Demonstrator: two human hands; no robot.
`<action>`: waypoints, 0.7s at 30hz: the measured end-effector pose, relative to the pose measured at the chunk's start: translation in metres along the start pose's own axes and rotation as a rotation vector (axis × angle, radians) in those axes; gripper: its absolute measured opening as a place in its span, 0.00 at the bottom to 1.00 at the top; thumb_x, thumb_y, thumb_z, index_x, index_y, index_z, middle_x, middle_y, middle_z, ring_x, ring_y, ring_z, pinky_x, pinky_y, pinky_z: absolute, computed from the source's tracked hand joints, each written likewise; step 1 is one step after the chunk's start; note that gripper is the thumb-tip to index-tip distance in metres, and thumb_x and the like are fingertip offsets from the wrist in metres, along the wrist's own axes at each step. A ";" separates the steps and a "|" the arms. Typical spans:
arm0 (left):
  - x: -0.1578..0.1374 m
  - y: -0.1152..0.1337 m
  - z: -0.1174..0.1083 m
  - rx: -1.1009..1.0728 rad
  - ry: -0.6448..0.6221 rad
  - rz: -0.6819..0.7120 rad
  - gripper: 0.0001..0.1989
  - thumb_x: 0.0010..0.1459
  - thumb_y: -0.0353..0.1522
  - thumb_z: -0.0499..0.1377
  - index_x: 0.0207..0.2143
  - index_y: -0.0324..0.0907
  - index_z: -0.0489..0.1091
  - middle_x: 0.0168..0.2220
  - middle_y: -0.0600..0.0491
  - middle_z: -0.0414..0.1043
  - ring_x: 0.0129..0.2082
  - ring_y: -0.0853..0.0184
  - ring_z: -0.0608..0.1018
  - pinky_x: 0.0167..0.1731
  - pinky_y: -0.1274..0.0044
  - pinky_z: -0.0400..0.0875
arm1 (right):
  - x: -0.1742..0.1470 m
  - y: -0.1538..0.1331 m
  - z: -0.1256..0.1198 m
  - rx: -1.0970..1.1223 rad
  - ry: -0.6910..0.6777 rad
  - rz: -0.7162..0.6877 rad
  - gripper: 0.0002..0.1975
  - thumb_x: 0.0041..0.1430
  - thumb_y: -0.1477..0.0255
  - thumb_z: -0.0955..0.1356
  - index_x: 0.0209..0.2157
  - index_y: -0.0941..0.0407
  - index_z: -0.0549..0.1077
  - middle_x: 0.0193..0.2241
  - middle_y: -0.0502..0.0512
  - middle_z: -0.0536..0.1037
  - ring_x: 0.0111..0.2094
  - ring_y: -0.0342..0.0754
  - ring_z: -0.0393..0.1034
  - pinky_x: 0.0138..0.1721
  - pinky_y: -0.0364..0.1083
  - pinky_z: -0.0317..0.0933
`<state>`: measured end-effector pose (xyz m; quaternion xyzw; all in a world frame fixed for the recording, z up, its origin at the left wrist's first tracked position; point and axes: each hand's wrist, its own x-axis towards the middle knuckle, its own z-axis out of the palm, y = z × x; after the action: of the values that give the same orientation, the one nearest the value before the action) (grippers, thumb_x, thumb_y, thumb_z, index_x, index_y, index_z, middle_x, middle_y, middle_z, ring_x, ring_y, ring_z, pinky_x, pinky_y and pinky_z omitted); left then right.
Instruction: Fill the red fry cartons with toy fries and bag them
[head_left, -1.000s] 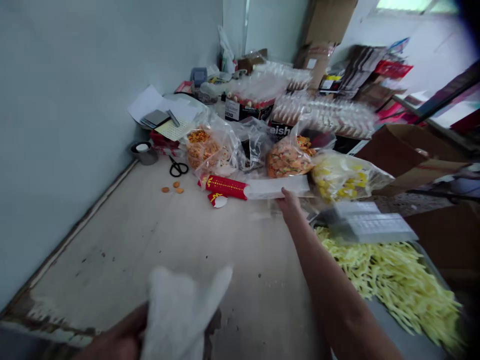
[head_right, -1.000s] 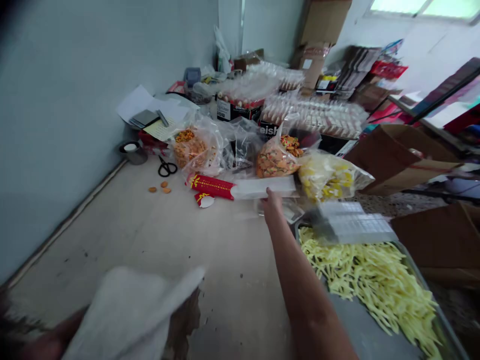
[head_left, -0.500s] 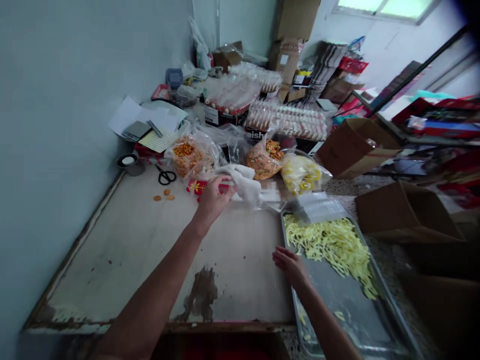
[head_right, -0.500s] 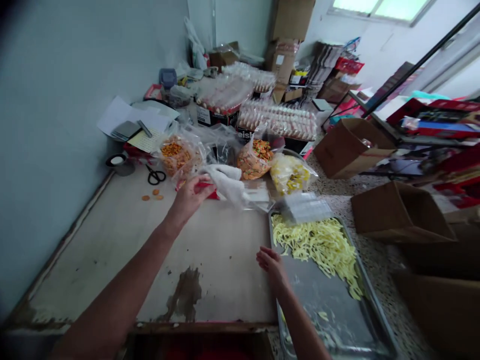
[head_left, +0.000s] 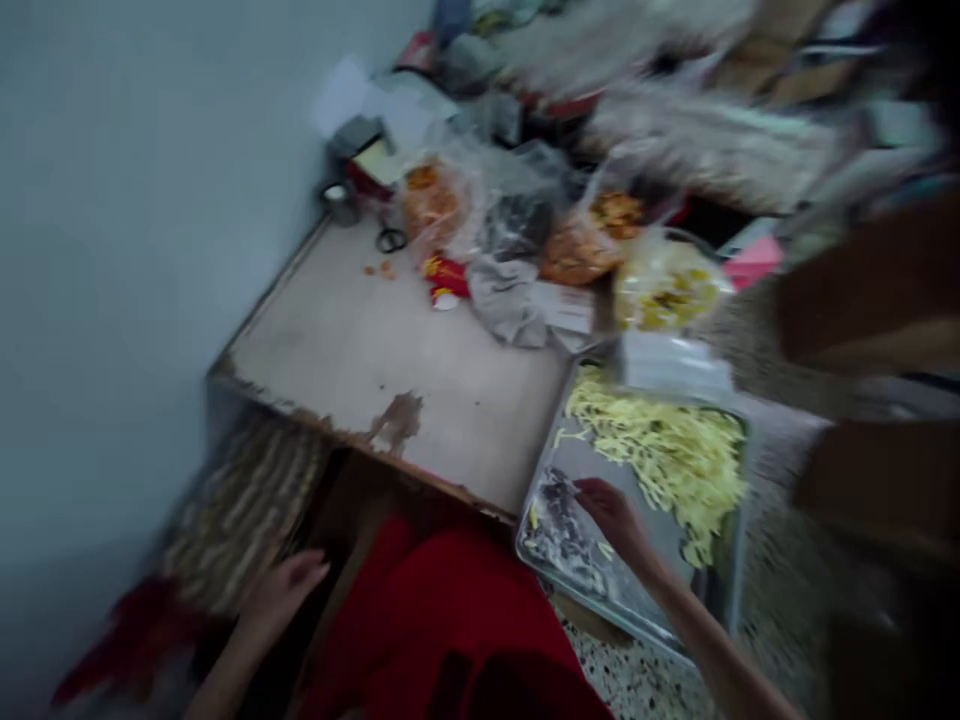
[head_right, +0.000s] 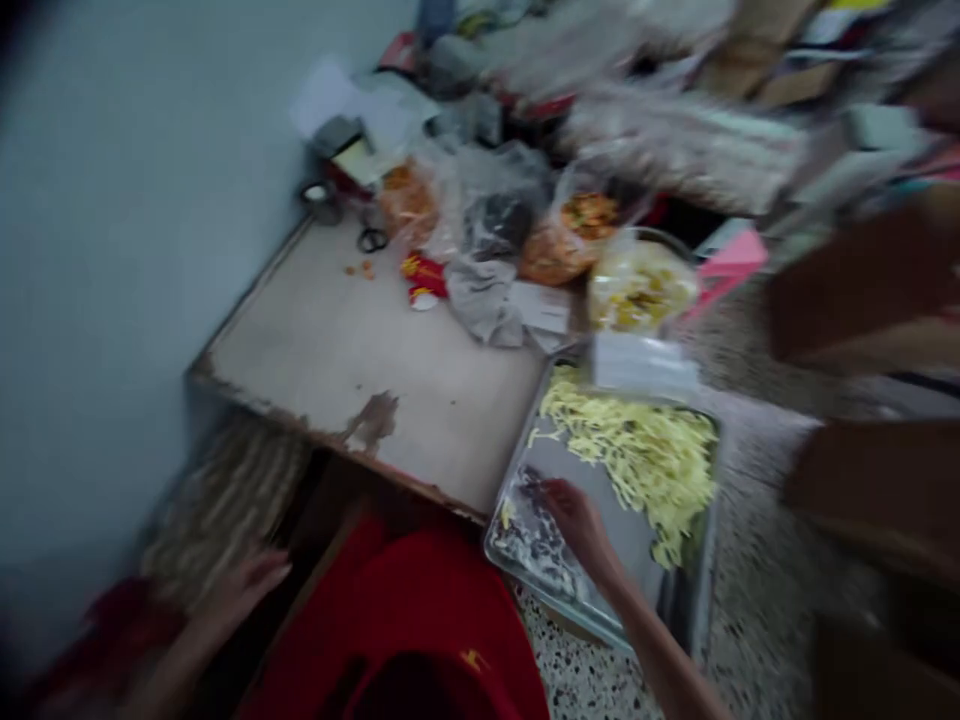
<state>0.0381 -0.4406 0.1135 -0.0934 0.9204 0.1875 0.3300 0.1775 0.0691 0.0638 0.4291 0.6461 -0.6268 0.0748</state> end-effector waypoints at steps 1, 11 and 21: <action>-0.004 0.012 0.002 -0.071 -0.025 0.011 0.22 0.41 0.51 0.61 0.34 0.48 0.78 0.37 0.49 0.82 0.44 0.49 0.82 0.49 0.62 0.76 | -0.008 0.010 -0.003 -0.052 0.017 -0.005 0.18 0.40 0.56 0.76 0.32 0.52 0.81 0.31 0.57 0.83 0.33 0.56 0.76 0.39 0.52 0.67; -0.056 -0.071 0.059 -0.283 -0.051 -0.037 0.19 0.46 0.41 0.65 0.41 0.43 0.80 0.42 0.46 0.81 0.43 0.56 0.81 0.47 0.69 0.74 | -0.041 0.038 0.098 -0.560 -0.254 -0.085 0.21 0.47 0.47 0.68 0.36 0.44 0.80 0.38 0.57 0.84 0.41 0.64 0.78 0.44 0.57 0.68; 0.058 -0.351 -0.060 -0.318 0.500 -0.527 0.26 0.62 0.47 0.49 0.50 0.39 0.73 0.51 0.41 0.78 0.54 0.52 0.77 0.57 0.64 0.68 | -0.040 0.093 0.512 -0.185 -0.599 0.259 0.22 0.44 0.49 0.73 0.32 0.53 0.77 0.23 0.55 0.79 0.26 0.55 0.75 0.29 0.50 0.67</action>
<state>0.0631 -0.7877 0.0193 -0.4192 0.8764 0.2080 0.1137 0.0366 -0.4114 -0.0840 0.2959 0.5895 -0.6490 0.3790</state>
